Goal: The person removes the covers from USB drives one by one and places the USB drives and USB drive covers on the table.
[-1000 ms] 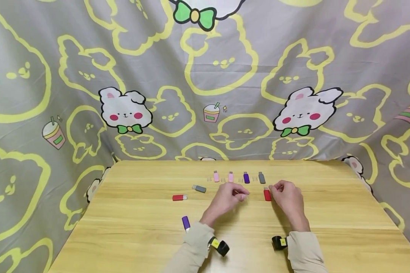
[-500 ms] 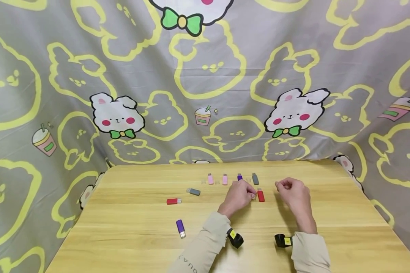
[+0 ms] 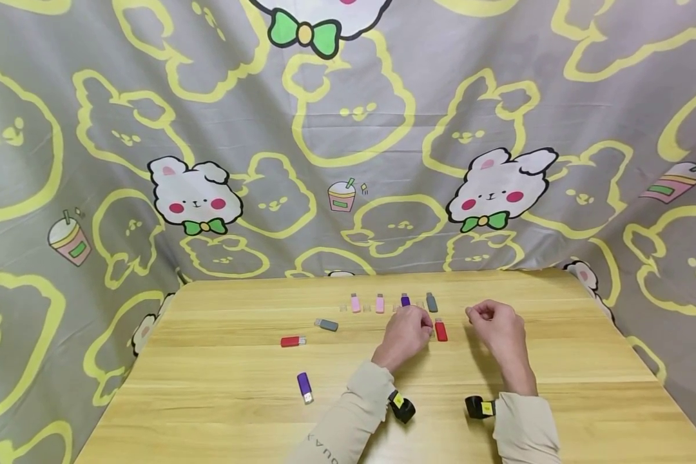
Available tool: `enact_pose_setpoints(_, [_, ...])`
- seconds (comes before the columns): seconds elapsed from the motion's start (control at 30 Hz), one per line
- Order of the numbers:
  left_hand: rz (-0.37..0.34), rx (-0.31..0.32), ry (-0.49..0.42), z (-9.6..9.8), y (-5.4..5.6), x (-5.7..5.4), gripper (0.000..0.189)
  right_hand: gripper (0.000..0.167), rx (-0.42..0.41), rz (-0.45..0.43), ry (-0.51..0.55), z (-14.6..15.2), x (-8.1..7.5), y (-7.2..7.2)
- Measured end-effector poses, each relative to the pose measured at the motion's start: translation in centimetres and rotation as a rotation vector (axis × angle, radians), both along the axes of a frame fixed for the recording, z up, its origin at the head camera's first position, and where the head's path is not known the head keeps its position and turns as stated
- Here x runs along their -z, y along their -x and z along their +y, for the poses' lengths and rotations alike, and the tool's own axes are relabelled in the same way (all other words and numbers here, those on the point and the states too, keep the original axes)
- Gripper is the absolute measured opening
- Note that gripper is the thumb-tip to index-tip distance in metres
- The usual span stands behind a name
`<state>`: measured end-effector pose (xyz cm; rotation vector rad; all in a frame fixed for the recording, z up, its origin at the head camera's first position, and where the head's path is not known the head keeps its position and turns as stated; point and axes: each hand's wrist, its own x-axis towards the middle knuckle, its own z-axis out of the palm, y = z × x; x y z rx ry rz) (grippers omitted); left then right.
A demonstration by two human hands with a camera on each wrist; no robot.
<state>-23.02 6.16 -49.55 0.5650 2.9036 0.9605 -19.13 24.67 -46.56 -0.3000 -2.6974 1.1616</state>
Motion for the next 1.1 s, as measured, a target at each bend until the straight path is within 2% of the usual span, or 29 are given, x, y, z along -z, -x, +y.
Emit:
enact_pose_setpoints(0.13, [-0.037,0.02,-0.121,-1.3,-0.1,-0.5,0.008,0.022,-0.012,0.007,0.007,-0.3,-0.1,0.0])
enact_pose_setpoints(0.27, [-0.081,0.034,-0.271,-3.6,-0.2,-1.9,0.012,0.021,-0.018,0.024,-0.003,-0.7,-0.4,0.1])
enact_pose_setpoints(0.33, [-0.077,0.024,-0.333,-5.3,-0.2,-2.7,0.013,0.019,-0.025,0.047,-0.014,-0.9,-0.6,0.1])
enact_pose_setpoints(0.5, [-0.008,-0.036,-0.465,-10.0,-0.3,-4.6,0.015,0.015,-0.095,0.146,-0.018,-2.3,-1.1,0.4])
enact_pose_setpoints(0.63, [0.071,-0.131,-0.526,-14.0,-0.6,-5.5,0.014,0.01,-0.195,0.206,0.015,-4.2,-1.8,0.5])
enact_pose_setpoints(0.73, [0.105,-0.201,-0.566,-16.6,-0.9,-5.7,0.014,0.009,-0.256,0.238,0.052,-6.0,-2.4,0.2])
enact_pose_setpoints(0.83, [0.12,-0.243,-0.606,-18.6,-1.1,-5.4,0.016,0.008,-0.312,0.26,0.1,-8.0,-2.8,-0.2])
enact_pose_setpoints(0.93, [0.124,-0.279,-0.636,-20.1,-1.1,-5.1,0.021,0.008,-0.39,0.269,0.13,-10.3,-2.7,-0.5])
enact_pose_setpoints(1.1, [0.125,-0.323,-0.681,-21.8,-0.9,-5.3,0.029,0.014,-0.506,0.26,0.133,-14.1,-1.8,-0.7])
